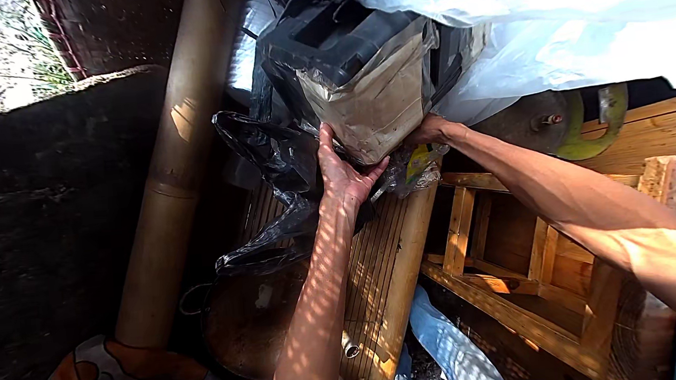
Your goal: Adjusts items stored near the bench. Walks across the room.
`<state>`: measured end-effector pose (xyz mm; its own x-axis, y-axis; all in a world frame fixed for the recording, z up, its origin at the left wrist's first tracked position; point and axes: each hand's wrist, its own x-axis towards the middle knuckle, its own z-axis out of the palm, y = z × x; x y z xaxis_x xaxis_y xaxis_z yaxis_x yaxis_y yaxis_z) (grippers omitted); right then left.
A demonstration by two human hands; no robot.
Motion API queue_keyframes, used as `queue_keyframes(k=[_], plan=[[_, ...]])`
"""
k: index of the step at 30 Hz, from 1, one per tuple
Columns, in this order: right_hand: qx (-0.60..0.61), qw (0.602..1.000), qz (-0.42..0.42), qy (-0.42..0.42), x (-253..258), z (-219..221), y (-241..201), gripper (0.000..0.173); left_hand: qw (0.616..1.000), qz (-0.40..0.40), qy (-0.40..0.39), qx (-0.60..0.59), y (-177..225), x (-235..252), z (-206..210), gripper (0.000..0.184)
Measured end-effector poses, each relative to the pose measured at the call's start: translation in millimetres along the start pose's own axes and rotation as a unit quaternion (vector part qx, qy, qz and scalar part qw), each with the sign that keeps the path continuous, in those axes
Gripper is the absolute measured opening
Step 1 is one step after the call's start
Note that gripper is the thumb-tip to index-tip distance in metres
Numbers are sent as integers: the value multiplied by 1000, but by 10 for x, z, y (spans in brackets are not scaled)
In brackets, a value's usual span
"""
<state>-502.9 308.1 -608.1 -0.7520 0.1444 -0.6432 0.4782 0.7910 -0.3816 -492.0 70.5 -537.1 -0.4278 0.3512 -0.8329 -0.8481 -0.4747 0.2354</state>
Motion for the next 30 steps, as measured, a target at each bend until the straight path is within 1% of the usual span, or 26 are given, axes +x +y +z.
queue_keyframes(k=[2, 5, 6, 8, 9, 10, 12, 14, 16, 17, 18, 20, 22, 24, 28, 30], plan=[[-5, 999, 21, -26, -37, -44, -70, 52, 1000, -1, 0, 3, -4, 1, -8, 88], [12, 994, 60, -86, -213, -164, -329, 46, 1000, -1, -3, 5, -6, 4, -26, 88], [12, 995, 56, -87, -198, -160, -306, 45, 1000, -2, -3, 5, -5, 13, -32, 89], [16, 999, 0, -38, -29, -31, -28, 46, 1000, -4, -2, 5, -7, 32, -35, 89], [29, 999, -21, -23, 8, 13, 53, 43, 1000, -4, -1, 5, -6, 37, -31, 89], [49, 998, -27, -24, -10, 31, 59, 38, 1000, -5, 2, 4, -1, 38, -29, 89], [87, 994, -21, -57, -151, 11, -54, 34, 1000, -7, 5, 2, 4, 40, -38, 89], [102, 991, -5, -85, -287, -24, -155, 37, 1000, -6, 1, 7, 2, 45, -46, 88], [96, 987, 28, -125, -340, -47, -161, 43, 1000, -8, 3, 10, 0, 49, -43, 90], [90, 985, 41, -144, -364, -49, -166, 41, 1000, -11, 6, 9, 1, 51, -39, 90], [86, 983, 51, -156, -378, -45, -158, 36, 1000, -13, 8, 7, 4, 50, -35, 90], [90, 981, 47, -166, -369, 3, -91, 26, 1000, -15, 10, 5, 10, 56, -32, 91], [96, 980, 41, -170, -307, 77, 13, 27, 1000, -16, 11, 8, 8, 67, -40, 91], [100, 981, 36, -161, -322, 121, 47, 23, 1000, -17, 12, 8, 4, 78, -38, 90], [106, 981, 47, -154, -343, 158, 37, 25, 1000, -17, 18, 4, 4, 83, -26, 91], [102, 980, 30, -165, -327, 174, 21, 27, 1000, -14, 18, 4, -4, 90, -30, 89]])
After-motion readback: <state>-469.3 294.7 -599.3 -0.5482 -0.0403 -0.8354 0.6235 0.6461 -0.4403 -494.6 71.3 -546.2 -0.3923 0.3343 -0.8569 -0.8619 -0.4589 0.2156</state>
